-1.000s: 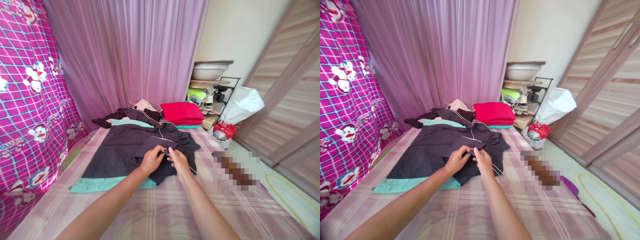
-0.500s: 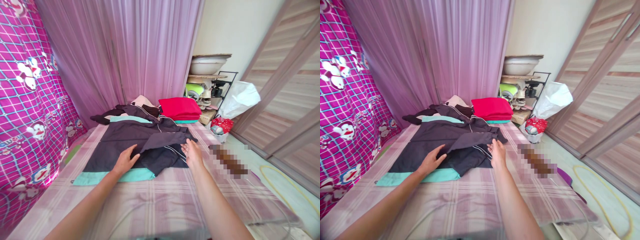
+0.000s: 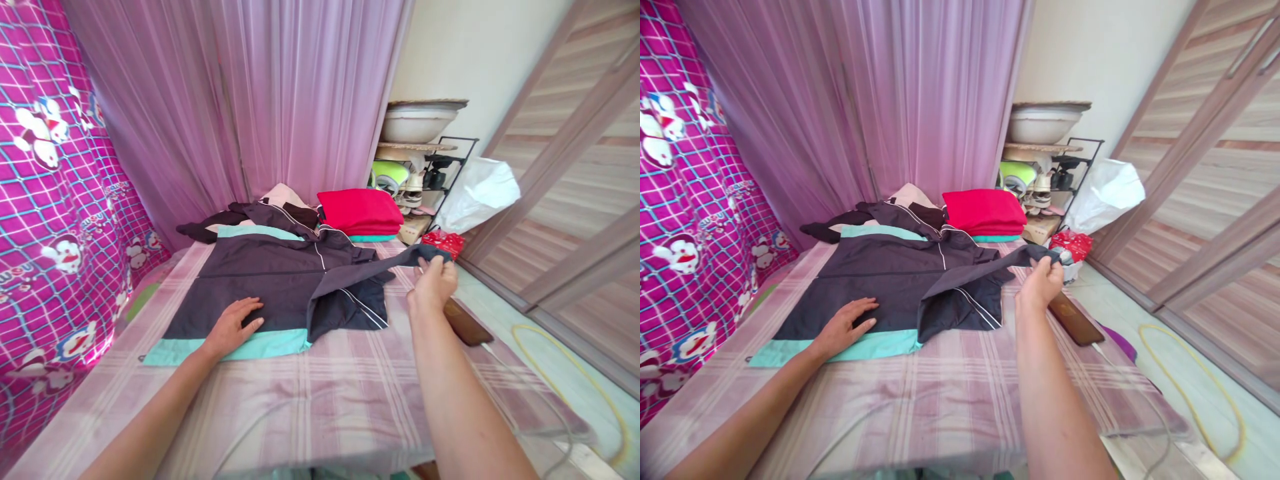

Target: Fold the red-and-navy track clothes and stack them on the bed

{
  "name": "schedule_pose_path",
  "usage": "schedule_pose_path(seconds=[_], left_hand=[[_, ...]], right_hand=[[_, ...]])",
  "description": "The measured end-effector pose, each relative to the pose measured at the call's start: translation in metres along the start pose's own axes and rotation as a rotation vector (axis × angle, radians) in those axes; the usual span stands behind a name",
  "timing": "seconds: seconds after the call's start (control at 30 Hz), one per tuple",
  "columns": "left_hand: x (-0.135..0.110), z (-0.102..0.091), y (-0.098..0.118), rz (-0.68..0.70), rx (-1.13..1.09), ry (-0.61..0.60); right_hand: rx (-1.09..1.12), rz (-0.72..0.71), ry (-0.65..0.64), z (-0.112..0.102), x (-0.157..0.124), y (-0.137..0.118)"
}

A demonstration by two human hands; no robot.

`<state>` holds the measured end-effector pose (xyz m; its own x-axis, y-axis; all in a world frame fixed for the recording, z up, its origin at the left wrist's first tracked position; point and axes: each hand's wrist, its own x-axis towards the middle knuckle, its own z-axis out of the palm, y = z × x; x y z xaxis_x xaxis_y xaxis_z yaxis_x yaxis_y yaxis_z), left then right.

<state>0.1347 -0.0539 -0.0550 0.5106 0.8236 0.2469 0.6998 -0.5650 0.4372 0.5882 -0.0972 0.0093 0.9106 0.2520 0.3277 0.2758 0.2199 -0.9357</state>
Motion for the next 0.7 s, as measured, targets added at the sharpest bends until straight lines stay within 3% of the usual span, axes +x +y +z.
schedule_pose_path(seconds=[0.07,0.1,0.27,0.47,0.53,0.7], left_hand=[[0.000,0.001,0.000,-0.002,0.003,0.006],[0.000,0.001,0.000,-0.003,0.004,0.007],[-0.001,0.001,0.002,-0.011,0.001,0.010],[-0.003,0.001,0.003,-0.020,-0.030,0.007],[-0.003,0.001,0.004,-0.022,-0.042,0.026],[-0.008,-0.007,0.007,0.011,-0.095,0.049]], right_hand=[[-0.125,-0.122,0.012,0.008,-0.007,-0.007],[-0.188,-0.174,-0.060,0.014,-0.013,-0.011],[-0.516,-0.292,-0.937,0.044,-0.059,-0.022],[-0.744,-0.579,-1.455,0.050,-0.104,-0.028],[-0.807,-0.626,-1.453,0.051,-0.116,-0.029],[-0.785,-0.669,-1.171,0.056,-0.120,-0.029]])
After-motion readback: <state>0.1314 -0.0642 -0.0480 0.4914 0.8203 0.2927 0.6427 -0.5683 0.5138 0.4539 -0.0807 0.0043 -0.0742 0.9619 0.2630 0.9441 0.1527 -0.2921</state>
